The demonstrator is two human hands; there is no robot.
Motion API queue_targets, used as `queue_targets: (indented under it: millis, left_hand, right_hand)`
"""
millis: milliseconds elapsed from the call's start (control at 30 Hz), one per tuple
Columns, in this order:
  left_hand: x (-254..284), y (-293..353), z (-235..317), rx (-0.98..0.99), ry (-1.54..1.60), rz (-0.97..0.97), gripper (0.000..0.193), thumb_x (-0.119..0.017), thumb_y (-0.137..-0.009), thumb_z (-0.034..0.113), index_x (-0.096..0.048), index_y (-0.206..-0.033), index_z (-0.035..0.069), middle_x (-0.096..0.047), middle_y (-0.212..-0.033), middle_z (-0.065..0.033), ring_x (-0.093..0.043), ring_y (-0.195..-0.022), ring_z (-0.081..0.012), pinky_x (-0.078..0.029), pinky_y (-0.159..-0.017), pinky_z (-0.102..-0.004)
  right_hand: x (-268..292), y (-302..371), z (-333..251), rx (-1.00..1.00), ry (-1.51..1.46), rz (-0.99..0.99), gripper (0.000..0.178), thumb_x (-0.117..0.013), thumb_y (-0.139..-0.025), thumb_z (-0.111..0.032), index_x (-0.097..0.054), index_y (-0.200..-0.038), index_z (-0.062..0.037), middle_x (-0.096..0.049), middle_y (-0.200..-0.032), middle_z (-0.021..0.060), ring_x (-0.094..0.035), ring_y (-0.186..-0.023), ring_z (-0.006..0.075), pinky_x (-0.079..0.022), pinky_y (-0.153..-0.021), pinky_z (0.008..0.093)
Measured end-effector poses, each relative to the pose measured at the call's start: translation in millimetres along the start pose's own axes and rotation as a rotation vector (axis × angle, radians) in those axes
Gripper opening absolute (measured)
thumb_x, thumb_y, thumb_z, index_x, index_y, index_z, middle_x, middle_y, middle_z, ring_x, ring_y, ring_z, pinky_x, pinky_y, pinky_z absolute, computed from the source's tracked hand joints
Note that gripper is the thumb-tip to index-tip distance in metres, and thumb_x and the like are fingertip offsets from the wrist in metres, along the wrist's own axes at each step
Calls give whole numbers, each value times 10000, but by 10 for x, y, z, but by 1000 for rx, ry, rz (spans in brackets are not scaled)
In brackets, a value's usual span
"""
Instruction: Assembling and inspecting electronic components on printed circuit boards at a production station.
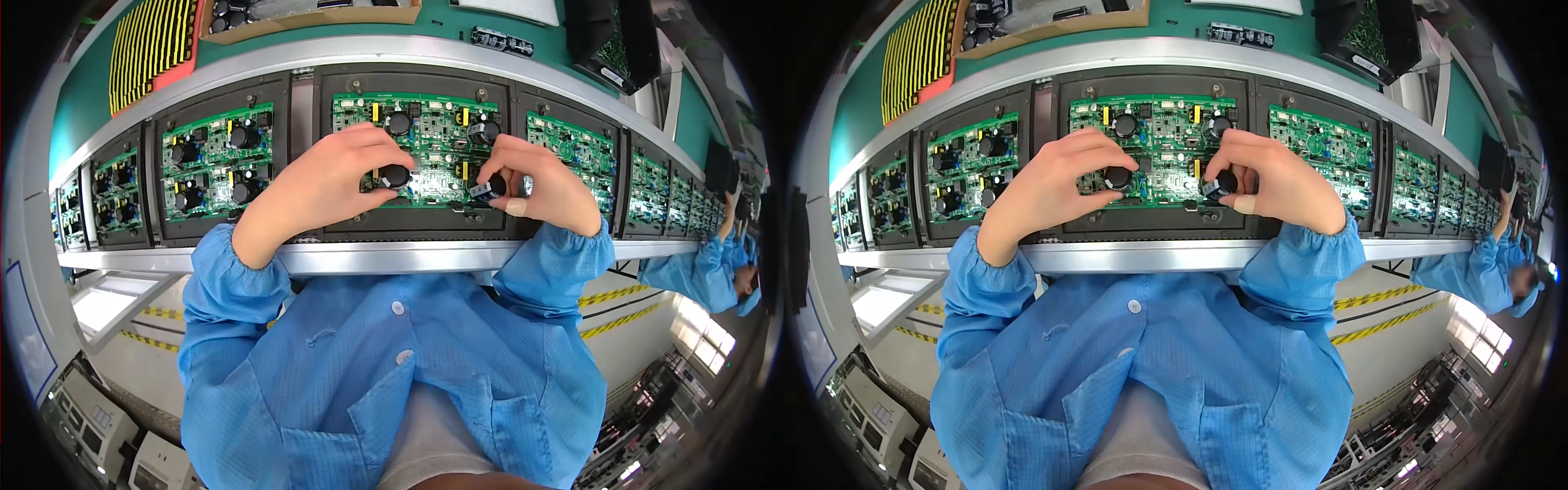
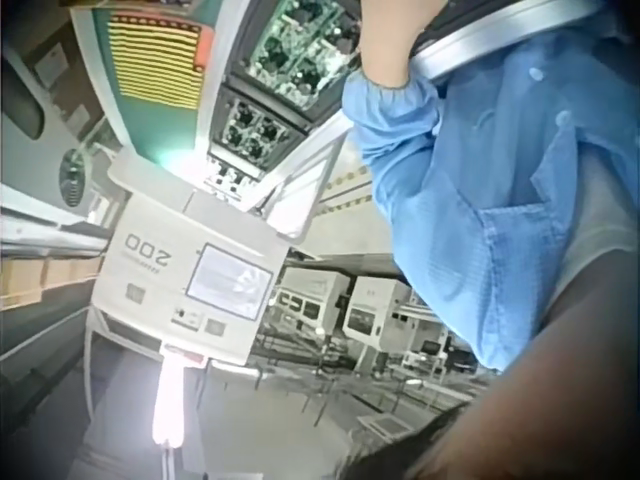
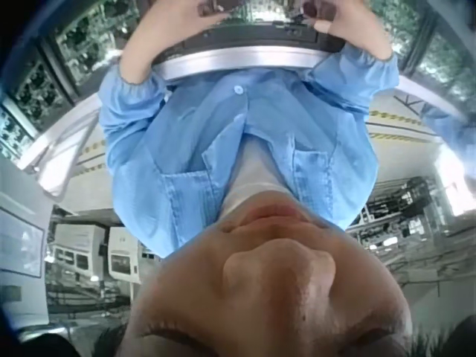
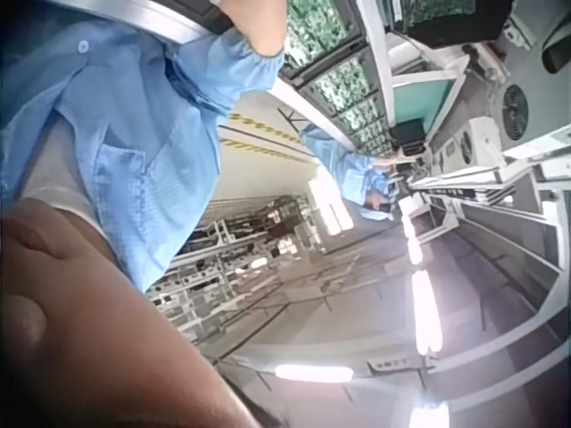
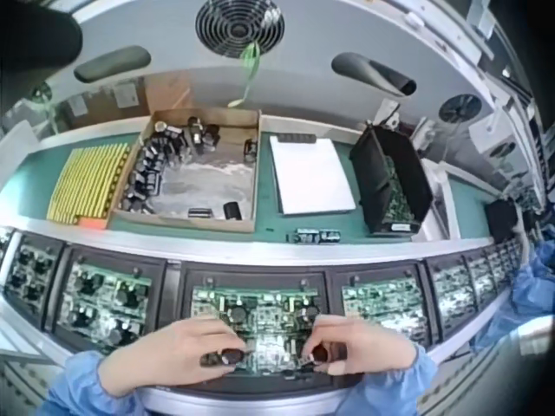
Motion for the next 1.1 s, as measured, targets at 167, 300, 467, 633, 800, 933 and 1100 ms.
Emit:
queue_targets:
  millis: [167, 300, 467, 633, 800, 933, 1100]
  left_hand:
    - [-58, 6, 4, -83, -61, -45, 409, -815, -716, -11, -704, -1104, 52, -707, -1065, -97, -650, -1005, -319, -550, -902, -410]
    - [-118, 14, -6, -68, -67, -57, 421, -814, -706, -23, -705, -1105, 57, -707, -1059, -85, -642, -1010, -312, -548, -900, -407]
    - [-158, 11, 28, -16, -126, -58, 405, -798, -717, -24, -714, -1106, 53, -700, -1046, -72, -635, -1001, -297, -552, -892, -399]
    - [-124, 39, 119, -37, -199, -54, 370, -770, -738, -29, -727, -1098, 44, -687, -1058, -75, -635, -1001, -288, -555, -882, -384]
    - [-185, 53, 181, 0, -235, -39, 337, -738, -763, -18, -728, -1097, 30, -669, -1045, -92, -632, -1004, -280, -556, -878, -379]
    - [-205, 41, 258, 70, -294, -30, 297, -689, -783, -24, -726, -1075, 13, -653, -1031, -102, -629, -993, -287, -556, -876, -383]
    - [-158, 53, 188, -8, -248, -35, 299, -672, -776, -31, -720, -1069, 5, -644, -1013, -102, -632, -982, -294, -556, -873, -392]
  right_hand:
    - [-60, 5, -4, -63, 103, 9, 382, -799, -693, 113, -650, -1008, -42, -502, -907, 59, -574, -697, 183, -503, -615, 312]
    - [-95, 6, -5, -57, 174, 69, 379, -820, -703, 93, -643, -1009, -47, -496, -910, 64, -567, -694, 197, -513, -626, 326]
    - [-103, 20, -32, -57, 209, 63, 389, -832, -697, 82, -647, -1014, -47, -511, -919, 66, -586, -700, 205, -529, -627, 323]
    - [-102, 35, -38, -73, 203, 50, 395, -837, -693, 78, -656, -1019, -51, -532, -933, 68, -609, -716, 212, -541, -632, 329]
    - [-144, 10, -67, -87, 227, 70, 394, -838, -696, 75, -660, -1025, -48, -539, -938, 72, -621, -726, 224, -552, -645, 329]
    - [-188, 22, -93, -100, 237, 93, 390, -838, -700, 70, -662, -1028, -47, -542, -942, 76, -627, -730, 221, -557, -646, 326]
    - [-155, 54, -58, -95, 203, 132, 369, -834, -712, 70, -654, -1017, -31, -550, -945, 80, -644, -739, 220, -565, -644, 315]
Point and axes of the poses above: each hand's wrist, its own y-axis away from the middle knuckle, its own x-axis out of the back of the hand, z = x × y, the point moved 3 cm from there along -y, towards the middle knuckle
